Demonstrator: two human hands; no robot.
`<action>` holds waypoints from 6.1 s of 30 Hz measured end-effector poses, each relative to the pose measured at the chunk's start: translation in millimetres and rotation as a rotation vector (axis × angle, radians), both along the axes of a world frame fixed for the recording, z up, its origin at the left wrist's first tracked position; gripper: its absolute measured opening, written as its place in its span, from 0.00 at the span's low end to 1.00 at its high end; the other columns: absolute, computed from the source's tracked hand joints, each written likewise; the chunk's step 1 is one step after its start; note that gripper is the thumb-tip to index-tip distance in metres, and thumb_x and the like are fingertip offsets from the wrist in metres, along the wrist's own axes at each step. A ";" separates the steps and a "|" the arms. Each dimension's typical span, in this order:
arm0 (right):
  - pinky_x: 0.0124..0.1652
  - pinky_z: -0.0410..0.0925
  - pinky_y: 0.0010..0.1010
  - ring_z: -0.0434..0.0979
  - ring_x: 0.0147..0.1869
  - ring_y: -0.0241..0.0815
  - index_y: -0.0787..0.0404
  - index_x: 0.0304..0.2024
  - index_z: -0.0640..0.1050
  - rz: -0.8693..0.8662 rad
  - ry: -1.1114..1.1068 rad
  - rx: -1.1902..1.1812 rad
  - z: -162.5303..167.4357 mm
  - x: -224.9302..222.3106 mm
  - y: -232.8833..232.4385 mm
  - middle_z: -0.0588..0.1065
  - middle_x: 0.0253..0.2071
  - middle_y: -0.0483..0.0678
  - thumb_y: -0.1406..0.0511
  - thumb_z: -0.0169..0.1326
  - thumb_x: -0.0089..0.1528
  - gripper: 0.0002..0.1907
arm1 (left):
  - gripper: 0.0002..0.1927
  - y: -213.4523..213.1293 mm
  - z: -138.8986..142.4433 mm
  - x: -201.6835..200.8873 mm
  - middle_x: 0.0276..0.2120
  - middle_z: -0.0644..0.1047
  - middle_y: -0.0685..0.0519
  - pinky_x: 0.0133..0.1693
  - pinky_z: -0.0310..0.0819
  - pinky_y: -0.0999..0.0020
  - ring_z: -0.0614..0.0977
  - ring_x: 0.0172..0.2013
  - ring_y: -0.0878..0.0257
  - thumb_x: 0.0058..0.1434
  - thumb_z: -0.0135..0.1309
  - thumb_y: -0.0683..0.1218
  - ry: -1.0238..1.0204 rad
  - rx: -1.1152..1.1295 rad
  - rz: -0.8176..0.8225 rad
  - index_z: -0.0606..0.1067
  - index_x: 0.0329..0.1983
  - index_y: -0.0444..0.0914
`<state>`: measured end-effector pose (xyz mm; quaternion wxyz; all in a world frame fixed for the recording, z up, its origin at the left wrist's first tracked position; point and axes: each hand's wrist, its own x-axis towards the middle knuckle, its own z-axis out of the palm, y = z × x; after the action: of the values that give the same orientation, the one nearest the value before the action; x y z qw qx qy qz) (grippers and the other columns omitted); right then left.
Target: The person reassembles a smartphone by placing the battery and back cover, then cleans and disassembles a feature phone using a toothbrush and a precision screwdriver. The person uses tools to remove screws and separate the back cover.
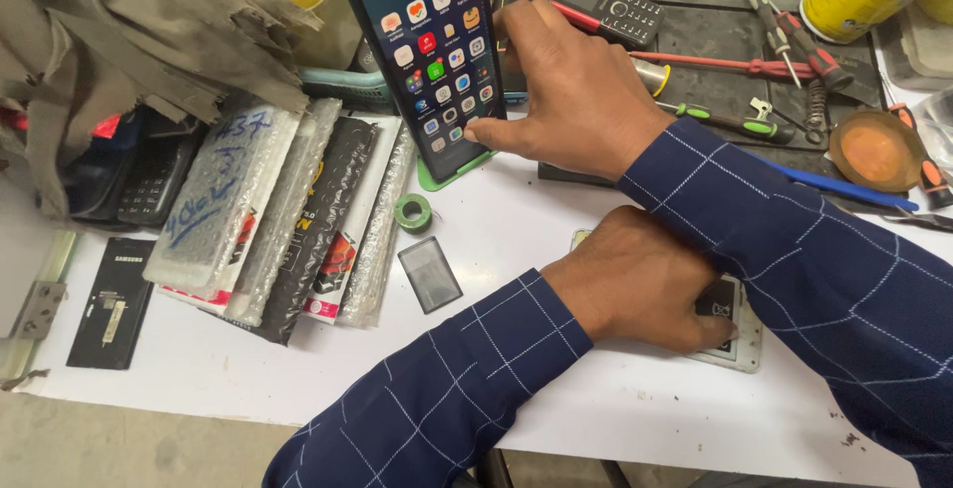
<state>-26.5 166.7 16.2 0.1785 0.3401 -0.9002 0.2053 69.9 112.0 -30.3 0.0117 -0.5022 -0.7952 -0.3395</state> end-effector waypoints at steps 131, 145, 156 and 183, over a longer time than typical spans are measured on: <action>0.43 0.65 0.34 0.76 0.40 0.42 0.60 0.32 0.83 -0.278 0.062 -0.101 -31.7 223.1 117.7 0.81 0.35 0.45 0.66 0.61 0.57 0.04 | 0.13 -25.3 29.4 -33.3 0.28 0.83 0.50 0.36 0.77 0.58 0.85 0.33 0.53 0.43 0.64 0.52 -0.314 -0.298 0.170 0.80 0.30 0.43; 0.47 0.71 0.41 0.75 0.48 0.53 0.63 0.41 0.76 -0.225 0.006 -0.090 -61.2 228.1 132.0 0.73 0.46 0.54 0.60 0.66 0.50 0.22 | 0.12 -25.9 27.9 -33.4 0.28 0.83 0.51 0.35 0.77 0.58 0.85 0.33 0.53 0.42 0.63 0.52 -0.293 -0.265 0.159 0.79 0.29 0.43; 0.56 0.66 0.48 0.75 0.51 0.52 0.61 0.40 0.77 -0.173 -0.028 0.026 -54.8 222.1 125.9 0.75 0.45 0.52 0.57 0.63 0.52 0.19 | 0.14 -24.3 28.3 -33.4 0.30 0.83 0.51 0.36 0.76 0.58 0.85 0.34 0.54 0.43 0.64 0.52 -0.309 -0.295 0.162 0.79 0.30 0.42; 0.49 0.64 0.46 0.73 0.47 0.54 0.64 0.41 0.76 -0.236 -0.050 0.036 -42.0 216.2 111.4 0.76 0.43 0.53 0.62 0.63 0.49 0.19 | 0.19 -25.2 31.6 -32.1 0.27 0.82 0.49 0.34 0.75 0.57 0.84 0.33 0.52 0.44 0.65 0.60 -0.299 -0.291 0.164 0.78 0.29 0.42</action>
<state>189.7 278.1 -25.8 0.1727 0.2296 -0.9417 0.1751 37.8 86.7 1.3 -0.1513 -0.3761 -0.8670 -0.2899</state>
